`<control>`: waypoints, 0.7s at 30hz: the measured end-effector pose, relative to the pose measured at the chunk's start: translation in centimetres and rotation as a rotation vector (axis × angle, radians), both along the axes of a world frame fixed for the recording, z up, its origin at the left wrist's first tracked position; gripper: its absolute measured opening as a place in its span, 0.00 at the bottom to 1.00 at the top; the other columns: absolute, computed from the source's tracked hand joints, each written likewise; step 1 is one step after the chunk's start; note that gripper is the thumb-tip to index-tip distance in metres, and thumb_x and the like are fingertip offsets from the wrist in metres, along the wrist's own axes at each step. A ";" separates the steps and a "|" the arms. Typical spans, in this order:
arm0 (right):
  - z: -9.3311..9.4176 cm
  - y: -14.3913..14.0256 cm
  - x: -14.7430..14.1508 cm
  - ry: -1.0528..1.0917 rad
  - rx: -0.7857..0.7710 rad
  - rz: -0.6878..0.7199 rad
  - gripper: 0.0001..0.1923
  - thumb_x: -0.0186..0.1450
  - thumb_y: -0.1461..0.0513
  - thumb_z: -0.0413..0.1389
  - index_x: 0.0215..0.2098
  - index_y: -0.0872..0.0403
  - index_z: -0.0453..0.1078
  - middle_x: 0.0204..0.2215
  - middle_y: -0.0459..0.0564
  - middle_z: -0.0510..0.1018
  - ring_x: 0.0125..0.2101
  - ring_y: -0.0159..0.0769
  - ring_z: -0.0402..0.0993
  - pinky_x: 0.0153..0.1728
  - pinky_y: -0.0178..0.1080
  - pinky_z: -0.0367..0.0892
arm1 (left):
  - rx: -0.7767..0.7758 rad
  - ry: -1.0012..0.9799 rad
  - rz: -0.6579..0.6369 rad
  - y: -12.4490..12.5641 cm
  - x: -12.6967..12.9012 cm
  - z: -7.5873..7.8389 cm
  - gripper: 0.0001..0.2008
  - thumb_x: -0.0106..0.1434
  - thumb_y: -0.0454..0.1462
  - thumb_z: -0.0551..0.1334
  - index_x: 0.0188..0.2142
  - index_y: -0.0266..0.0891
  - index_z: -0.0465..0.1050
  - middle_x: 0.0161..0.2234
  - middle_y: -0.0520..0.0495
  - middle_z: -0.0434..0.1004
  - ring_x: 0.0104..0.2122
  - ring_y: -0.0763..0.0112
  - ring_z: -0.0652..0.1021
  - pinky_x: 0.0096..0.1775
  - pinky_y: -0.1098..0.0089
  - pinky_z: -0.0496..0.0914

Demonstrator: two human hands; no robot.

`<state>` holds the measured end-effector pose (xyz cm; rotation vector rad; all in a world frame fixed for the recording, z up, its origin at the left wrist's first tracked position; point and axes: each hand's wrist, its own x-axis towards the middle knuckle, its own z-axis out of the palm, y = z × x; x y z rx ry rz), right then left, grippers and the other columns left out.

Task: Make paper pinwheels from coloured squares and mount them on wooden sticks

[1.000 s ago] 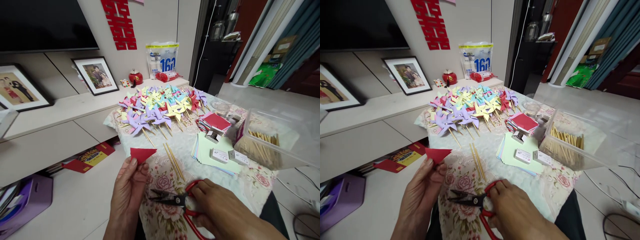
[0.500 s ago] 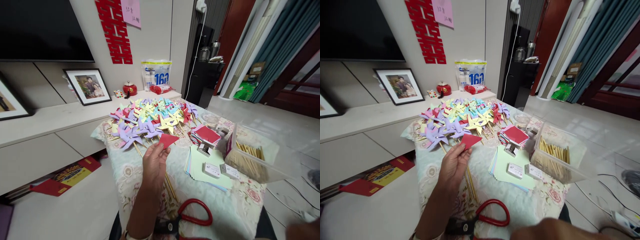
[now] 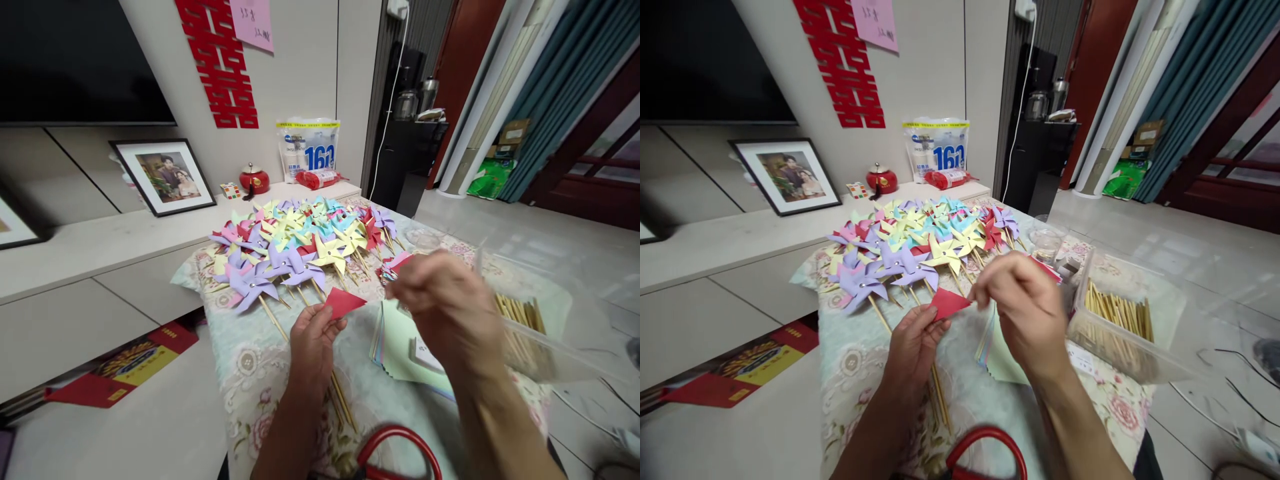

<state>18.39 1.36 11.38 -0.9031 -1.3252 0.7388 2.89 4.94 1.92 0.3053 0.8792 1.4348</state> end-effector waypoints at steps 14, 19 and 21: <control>-7.2 6.1 -0.5 0.075 -0.566 0.165 0.22 0.52 0.56 0.66 0.43 0.57 0.72 0.24 0.43 0.77 0.26 0.33 0.72 0.33 0.38 0.64 | 0.047 -0.053 -0.133 -0.3 0.5 0.5 0.15 0.53 0.44 0.71 0.34 0.36 0.76 0.33 0.44 0.80 0.30 0.67 0.78 0.30 0.67 0.75; -7.3 6.0 -0.3 0.150 -0.628 0.235 0.23 0.51 0.55 0.69 0.41 0.58 0.73 0.23 0.43 0.76 0.24 0.30 0.69 0.32 0.36 0.61 | 0.081 -0.027 -0.168 -0.3 0.2 0.4 0.13 0.54 0.41 0.70 0.37 0.37 0.79 0.38 0.45 0.79 0.33 0.68 0.77 0.28 0.71 0.73; -7.3 5.9 -0.4 0.168 -0.639 0.243 0.23 0.51 0.55 0.69 0.41 0.58 0.73 0.23 0.43 0.76 0.24 0.30 0.68 0.31 0.36 0.60 | 0.094 -0.019 -0.194 -0.3 0.1 0.2 0.12 0.54 0.39 0.70 0.38 0.38 0.80 0.39 0.45 0.80 0.35 0.68 0.77 0.28 0.72 0.72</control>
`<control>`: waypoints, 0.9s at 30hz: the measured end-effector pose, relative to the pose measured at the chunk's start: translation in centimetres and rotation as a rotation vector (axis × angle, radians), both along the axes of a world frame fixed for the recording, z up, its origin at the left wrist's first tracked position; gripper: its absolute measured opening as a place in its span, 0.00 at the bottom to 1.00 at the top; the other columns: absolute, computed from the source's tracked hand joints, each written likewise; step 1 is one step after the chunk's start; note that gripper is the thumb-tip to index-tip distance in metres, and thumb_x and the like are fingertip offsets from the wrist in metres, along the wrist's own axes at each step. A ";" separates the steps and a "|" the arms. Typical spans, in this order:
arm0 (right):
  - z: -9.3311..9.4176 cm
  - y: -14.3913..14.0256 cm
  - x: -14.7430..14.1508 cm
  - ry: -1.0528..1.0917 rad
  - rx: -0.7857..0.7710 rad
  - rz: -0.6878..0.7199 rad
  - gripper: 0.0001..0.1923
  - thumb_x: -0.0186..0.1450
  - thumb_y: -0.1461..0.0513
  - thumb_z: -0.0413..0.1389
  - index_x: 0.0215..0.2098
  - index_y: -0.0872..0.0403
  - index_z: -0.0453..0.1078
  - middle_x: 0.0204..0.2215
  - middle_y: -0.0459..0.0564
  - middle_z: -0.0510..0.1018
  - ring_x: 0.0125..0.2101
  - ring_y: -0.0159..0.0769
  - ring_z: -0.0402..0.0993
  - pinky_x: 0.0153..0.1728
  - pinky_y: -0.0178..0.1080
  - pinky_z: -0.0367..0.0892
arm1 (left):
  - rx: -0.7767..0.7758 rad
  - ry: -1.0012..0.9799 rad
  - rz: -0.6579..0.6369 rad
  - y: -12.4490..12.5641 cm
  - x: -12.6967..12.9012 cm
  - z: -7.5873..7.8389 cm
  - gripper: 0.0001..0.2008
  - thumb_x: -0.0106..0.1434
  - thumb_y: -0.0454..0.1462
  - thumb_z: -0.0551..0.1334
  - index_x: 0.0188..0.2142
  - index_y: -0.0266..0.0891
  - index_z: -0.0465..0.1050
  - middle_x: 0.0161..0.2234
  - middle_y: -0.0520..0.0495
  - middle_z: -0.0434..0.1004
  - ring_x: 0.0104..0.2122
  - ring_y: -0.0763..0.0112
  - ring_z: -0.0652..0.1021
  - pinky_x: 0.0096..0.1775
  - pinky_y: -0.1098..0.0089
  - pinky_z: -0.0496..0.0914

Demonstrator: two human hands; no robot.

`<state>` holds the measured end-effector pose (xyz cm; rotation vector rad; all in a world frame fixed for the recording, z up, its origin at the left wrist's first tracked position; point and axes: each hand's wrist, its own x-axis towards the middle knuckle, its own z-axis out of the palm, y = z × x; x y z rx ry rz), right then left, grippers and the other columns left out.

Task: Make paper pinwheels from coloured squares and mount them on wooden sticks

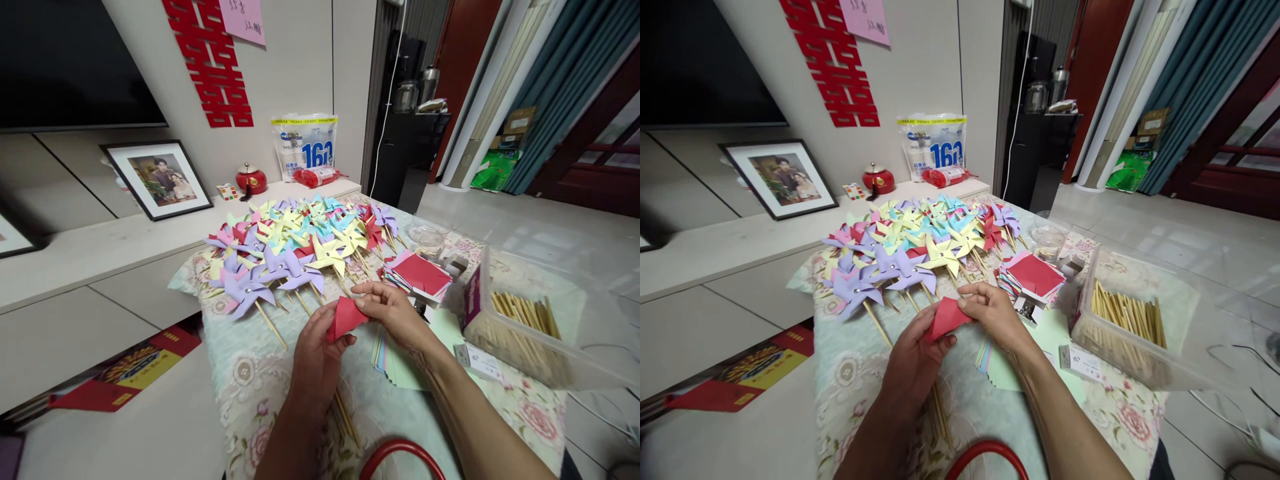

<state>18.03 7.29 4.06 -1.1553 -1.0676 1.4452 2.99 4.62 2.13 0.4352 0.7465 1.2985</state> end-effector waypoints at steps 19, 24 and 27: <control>-0.2 0.1 -0.2 0.022 0.009 -0.117 0.22 0.50 0.53 0.70 0.36 0.57 0.75 0.19 0.40 0.73 0.19 0.28 0.67 0.24 0.33 0.59 | 0.103 0.125 -0.095 -0.8 0.6 0.6 0.16 0.53 0.34 0.69 0.44 0.37 0.78 0.36 0.45 0.80 0.30 0.71 0.76 0.31 0.70 0.70; -0.2 0.0 -0.3 -0.005 0.007 -0.104 0.19 0.51 0.53 0.69 0.36 0.55 0.74 0.20 0.41 0.73 0.20 0.30 0.67 0.24 0.35 0.61 | 0.097 0.144 -0.086 -0.9 0.7 0.4 0.16 0.52 0.35 0.70 0.42 0.36 0.78 0.34 0.46 0.80 0.28 0.72 0.75 0.31 0.70 0.69; -0.2 0.0 -0.3 -0.015 0.010 -0.101 0.18 0.51 0.53 0.68 0.35 0.55 0.74 0.20 0.42 0.74 0.20 0.31 0.67 0.24 0.35 0.61 | 0.098 0.157 -0.081 -0.7 0.7 0.5 0.16 0.51 0.35 0.70 0.41 0.36 0.78 0.31 0.47 0.80 0.27 0.72 0.75 0.31 0.70 0.69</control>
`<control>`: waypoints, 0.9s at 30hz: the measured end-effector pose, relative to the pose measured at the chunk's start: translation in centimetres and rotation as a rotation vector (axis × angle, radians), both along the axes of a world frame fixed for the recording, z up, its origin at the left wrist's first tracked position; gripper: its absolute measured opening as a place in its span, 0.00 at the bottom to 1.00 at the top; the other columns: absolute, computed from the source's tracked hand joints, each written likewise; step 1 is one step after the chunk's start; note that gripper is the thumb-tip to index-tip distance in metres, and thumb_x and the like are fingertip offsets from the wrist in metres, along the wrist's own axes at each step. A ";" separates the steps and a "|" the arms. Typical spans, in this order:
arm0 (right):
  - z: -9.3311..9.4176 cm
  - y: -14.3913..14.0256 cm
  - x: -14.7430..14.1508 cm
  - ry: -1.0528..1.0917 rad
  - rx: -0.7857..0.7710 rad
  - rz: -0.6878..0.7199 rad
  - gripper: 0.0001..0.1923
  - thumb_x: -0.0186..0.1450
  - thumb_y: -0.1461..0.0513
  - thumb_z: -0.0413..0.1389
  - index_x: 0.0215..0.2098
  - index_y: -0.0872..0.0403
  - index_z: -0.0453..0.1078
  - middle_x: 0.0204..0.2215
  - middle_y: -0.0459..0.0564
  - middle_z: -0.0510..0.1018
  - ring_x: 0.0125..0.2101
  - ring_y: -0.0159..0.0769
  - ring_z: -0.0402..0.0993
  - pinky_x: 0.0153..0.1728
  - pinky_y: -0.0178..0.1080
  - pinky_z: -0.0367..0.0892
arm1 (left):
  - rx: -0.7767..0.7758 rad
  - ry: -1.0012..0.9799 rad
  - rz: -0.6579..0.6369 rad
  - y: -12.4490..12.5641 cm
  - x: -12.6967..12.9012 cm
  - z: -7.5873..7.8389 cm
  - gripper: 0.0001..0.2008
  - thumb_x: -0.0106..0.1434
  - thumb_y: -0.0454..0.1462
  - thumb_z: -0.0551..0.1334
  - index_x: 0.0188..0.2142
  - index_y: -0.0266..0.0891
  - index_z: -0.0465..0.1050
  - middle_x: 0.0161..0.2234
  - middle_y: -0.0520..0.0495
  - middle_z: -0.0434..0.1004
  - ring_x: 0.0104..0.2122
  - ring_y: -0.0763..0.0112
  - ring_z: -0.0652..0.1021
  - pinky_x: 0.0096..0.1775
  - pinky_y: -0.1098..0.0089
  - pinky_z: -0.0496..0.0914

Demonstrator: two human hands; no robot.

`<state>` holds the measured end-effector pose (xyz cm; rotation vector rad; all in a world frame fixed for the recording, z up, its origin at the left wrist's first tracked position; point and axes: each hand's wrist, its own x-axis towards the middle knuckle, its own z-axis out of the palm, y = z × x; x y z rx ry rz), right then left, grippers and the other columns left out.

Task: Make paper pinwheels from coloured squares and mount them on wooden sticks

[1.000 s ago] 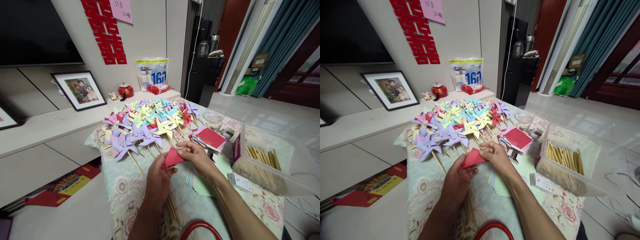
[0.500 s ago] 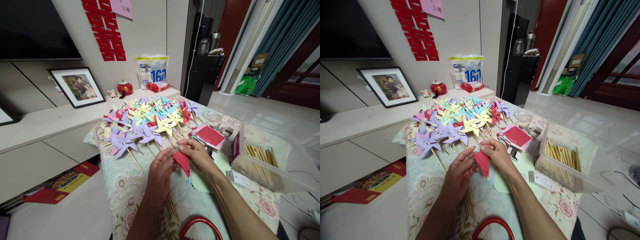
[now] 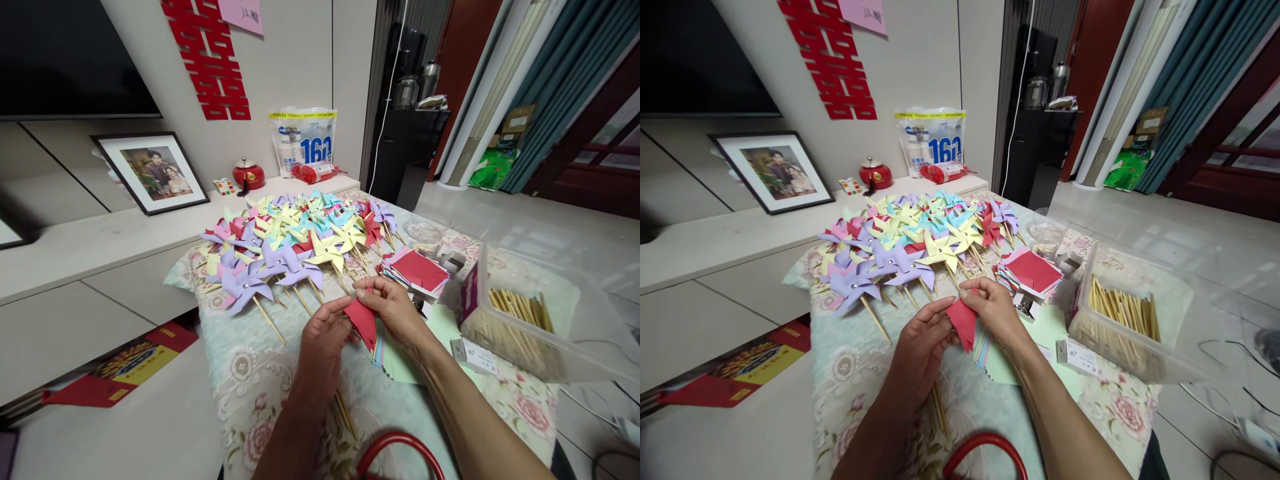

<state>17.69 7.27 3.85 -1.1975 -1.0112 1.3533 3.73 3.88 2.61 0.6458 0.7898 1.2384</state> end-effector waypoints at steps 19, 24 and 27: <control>-0.1 0.0 0.4 -0.011 -0.003 0.041 0.28 0.57 0.38 0.61 0.36 0.54 0.78 0.21 0.45 0.73 0.23 0.34 0.68 0.25 0.36 0.62 | -0.073 -0.055 0.134 0.4 0.3 -0.4 0.10 0.50 0.38 0.74 0.29 0.37 0.77 0.27 0.50 0.81 0.27 0.70 0.78 0.34 0.70 0.70; 0.7 -0.2 0.6 0.057 -0.027 0.049 0.24 0.53 0.42 0.66 0.34 0.53 0.78 0.26 0.46 0.74 0.24 0.32 0.68 0.27 0.36 0.66 | -0.091 -0.082 0.123 0.3 0.1 -0.2 0.09 0.50 0.37 0.72 0.31 0.39 0.77 0.28 0.49 0.81 0.31 0.65 0.80 0.36 0.68 0.72; 1.0 -0.3 0.7 0.070 -0.054 0.064 0.20 0.52 0.48 0.69 0.35 0.53 0.79 0.29 0.46 0.76 0.26 0.32 0.69 0.29 0.36 0.65 | -0.112 -0.030 0.171 0.4 0.0 -0.4 0.14 0.49 0.37 0.73 0.36 0.38 0.76 0.31 0.49 0.82 0.30 0.66 0.80 0.36 0.68 0.72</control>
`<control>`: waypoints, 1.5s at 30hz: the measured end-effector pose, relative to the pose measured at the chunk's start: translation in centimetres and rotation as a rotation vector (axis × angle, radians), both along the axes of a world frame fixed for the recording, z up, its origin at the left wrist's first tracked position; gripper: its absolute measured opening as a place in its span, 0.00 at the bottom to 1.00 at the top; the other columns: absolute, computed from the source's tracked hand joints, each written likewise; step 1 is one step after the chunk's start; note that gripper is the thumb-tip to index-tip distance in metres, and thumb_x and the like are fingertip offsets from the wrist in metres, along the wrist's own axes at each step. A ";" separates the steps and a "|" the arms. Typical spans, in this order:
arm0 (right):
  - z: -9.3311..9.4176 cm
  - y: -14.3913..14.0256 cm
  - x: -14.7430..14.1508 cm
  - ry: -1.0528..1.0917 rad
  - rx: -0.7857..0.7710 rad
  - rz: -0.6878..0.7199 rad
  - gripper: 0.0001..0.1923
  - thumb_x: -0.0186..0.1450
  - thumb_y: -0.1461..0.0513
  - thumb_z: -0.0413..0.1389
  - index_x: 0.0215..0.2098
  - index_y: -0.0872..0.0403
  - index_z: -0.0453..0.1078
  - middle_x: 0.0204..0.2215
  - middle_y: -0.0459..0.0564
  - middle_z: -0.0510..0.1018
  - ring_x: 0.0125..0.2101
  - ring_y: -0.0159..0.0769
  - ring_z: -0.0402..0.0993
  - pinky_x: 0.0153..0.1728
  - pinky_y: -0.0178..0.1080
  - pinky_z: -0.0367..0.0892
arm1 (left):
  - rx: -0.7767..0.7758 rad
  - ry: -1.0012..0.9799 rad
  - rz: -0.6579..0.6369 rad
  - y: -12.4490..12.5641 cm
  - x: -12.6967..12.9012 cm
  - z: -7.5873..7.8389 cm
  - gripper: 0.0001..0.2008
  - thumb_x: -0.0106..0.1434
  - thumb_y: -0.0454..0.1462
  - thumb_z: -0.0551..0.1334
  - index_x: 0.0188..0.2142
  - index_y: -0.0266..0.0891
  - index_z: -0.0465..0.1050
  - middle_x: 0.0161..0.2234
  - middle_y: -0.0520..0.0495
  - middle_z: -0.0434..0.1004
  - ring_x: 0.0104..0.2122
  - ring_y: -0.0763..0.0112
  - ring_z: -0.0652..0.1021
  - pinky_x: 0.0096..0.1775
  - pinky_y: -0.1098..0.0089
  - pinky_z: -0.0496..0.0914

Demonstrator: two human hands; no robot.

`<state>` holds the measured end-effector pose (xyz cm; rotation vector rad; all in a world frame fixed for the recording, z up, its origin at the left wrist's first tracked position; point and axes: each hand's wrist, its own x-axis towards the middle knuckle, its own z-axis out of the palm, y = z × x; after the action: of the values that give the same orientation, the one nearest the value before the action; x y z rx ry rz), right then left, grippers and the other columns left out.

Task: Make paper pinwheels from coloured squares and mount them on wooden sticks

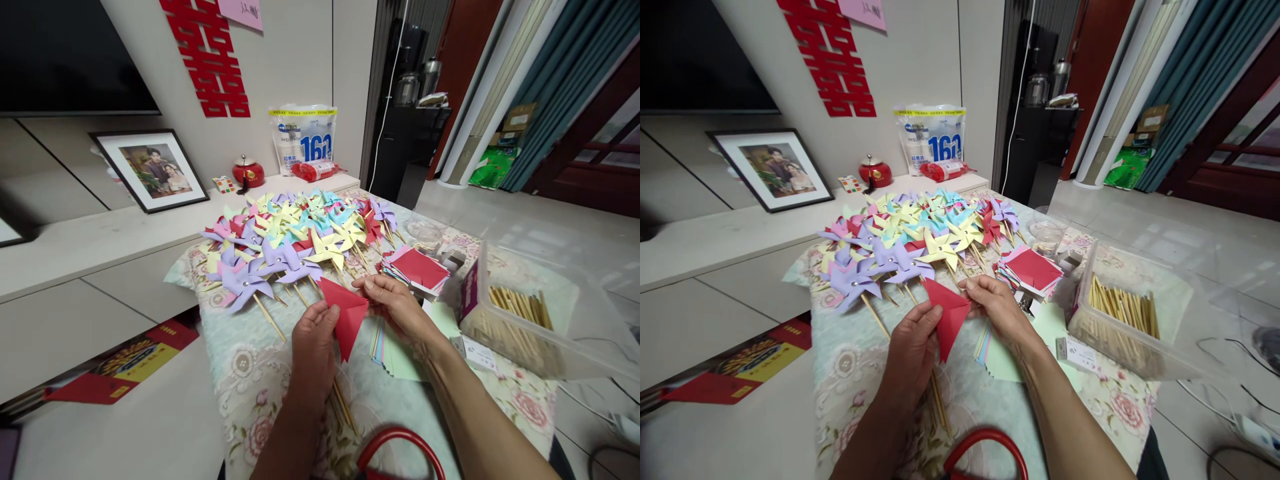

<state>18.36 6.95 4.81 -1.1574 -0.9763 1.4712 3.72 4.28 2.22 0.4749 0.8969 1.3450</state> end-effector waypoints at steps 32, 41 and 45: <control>0.0 -0.4 0.4 0.078 -0.034 0.278 0.22 0.46 0.68 0.65 0.41 0.54 0.76 0.29 0.44 0.80 0.27 0.31 0.73 0.30 0.33 0.64 | 0.032 0.103 -0.144 -0.3 -0.1 -0.1 0.23 0.56 0.45 0.70 0.48 0.35 0.75 0.28 0.46 0.82 0.26 0.66 0.79 0.32 0.68 0.72; 0.1 0.4 0.1 0.274 -0.106 -0.075 0.20 0.42 0.68 0.63 0.35 0.57 0.78 0.17 0.41 0.74 0.17 0.26 0.64 0.21 0.30 0.59 | 0.128 -0.011 -0.247 -0.6 -0.2 0.9 0.25 0.56 0.49 0.67 0.47 0.32 0.77 0.33 0.42 0.81 0.29 0.65 0.77 0.28 0.69 0.69; -0.4 0.8 0.2 0.356 -0.107 -0.100 0.13 0.42 0.69 0.63 0.29 0.57 0.78 0.19 0.45 0.77 0.18 0.28 0.67 0.21 0.30 0.62 | 0.181 0.051 -0.231 -0.9 0.3 0.8 0.30 0.47 0.36 0.73 0.51 0.36 0.74 0.32 0.45 0.80 0.32 0.67 0.77 0.29 0.72 0.69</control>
<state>18.55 7.72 4.38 -0.9600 -0.5943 1.5946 3.98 3.42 3.00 0.7334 0.7401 1.2107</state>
